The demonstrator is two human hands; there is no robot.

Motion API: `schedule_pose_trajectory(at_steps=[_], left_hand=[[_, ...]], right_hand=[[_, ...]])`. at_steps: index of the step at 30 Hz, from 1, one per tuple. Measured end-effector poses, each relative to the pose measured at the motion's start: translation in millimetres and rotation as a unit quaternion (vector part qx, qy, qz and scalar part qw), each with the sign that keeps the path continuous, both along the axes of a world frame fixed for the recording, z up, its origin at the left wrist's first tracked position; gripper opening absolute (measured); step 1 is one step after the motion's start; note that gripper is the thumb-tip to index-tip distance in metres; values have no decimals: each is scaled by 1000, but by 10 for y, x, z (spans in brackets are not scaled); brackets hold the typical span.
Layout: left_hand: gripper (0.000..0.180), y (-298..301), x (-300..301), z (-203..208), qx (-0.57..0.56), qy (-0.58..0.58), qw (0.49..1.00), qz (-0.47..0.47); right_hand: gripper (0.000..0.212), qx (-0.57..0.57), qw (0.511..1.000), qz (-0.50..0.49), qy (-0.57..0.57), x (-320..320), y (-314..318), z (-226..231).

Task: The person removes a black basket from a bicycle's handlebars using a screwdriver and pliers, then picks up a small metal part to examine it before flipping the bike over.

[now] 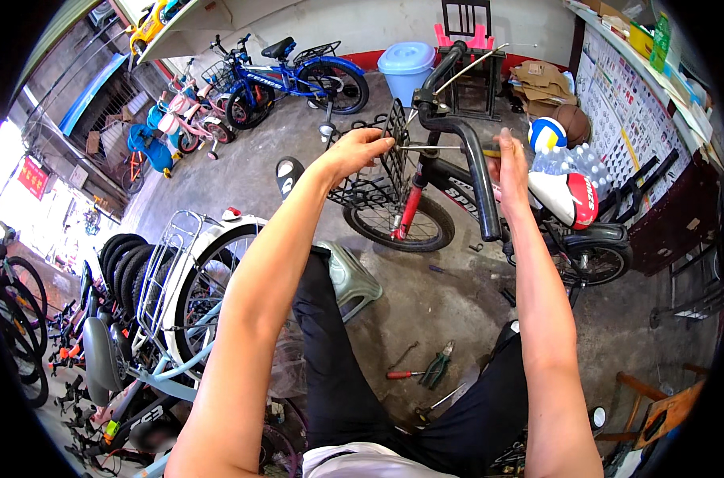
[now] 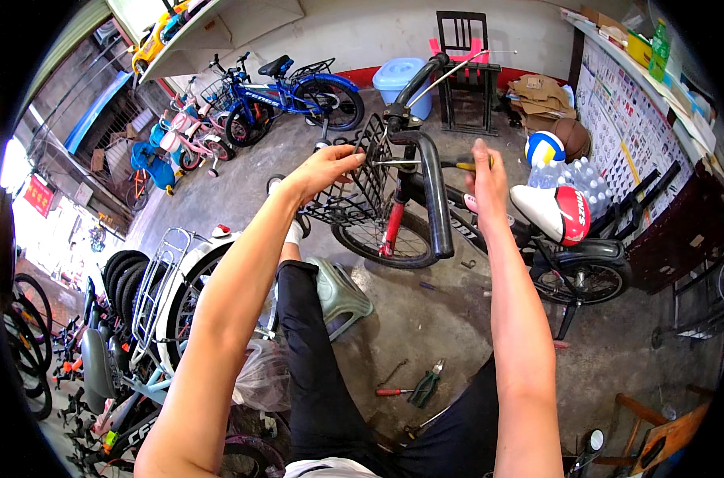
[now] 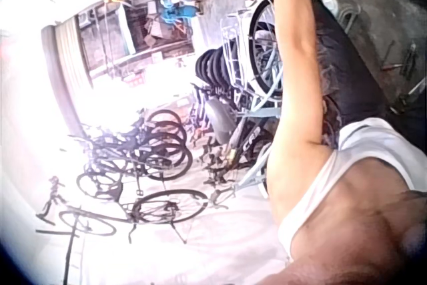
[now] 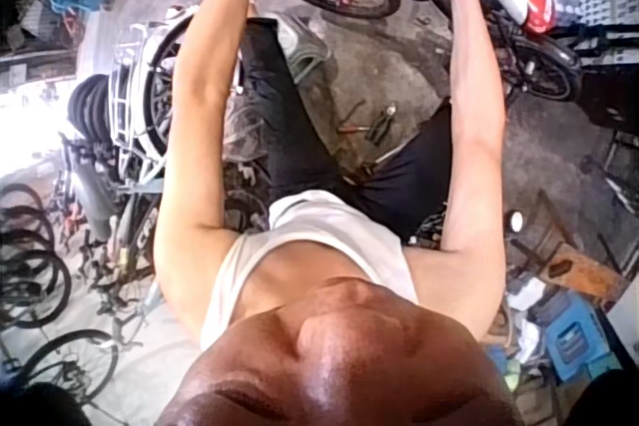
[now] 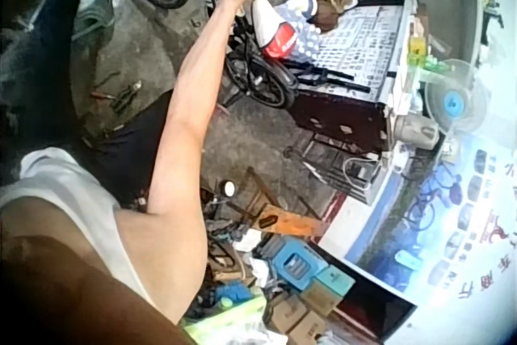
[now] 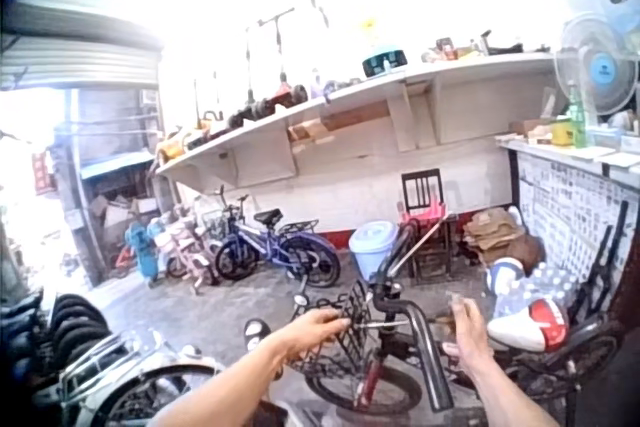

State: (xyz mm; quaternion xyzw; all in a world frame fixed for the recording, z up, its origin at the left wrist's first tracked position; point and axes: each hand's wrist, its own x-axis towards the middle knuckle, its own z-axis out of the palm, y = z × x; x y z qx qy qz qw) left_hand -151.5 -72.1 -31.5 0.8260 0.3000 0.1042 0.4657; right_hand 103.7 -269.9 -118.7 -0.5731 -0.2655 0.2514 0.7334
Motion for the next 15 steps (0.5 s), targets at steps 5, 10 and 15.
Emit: schedule_pose_trajectory(at_steps=[5,10,15], left_hand=[[38,-81,98,38,-7,3,1000,3],[38,8,-9,3,-9,5,1000,12],[38,-40,49,37,-21,2,1000,4]], right_hand=[[53,24,999,-32,-30,197,57,-195],[41,-60,997,17,39,1,-89,84],[52,41,996,-40,-67,88,8,-73]])
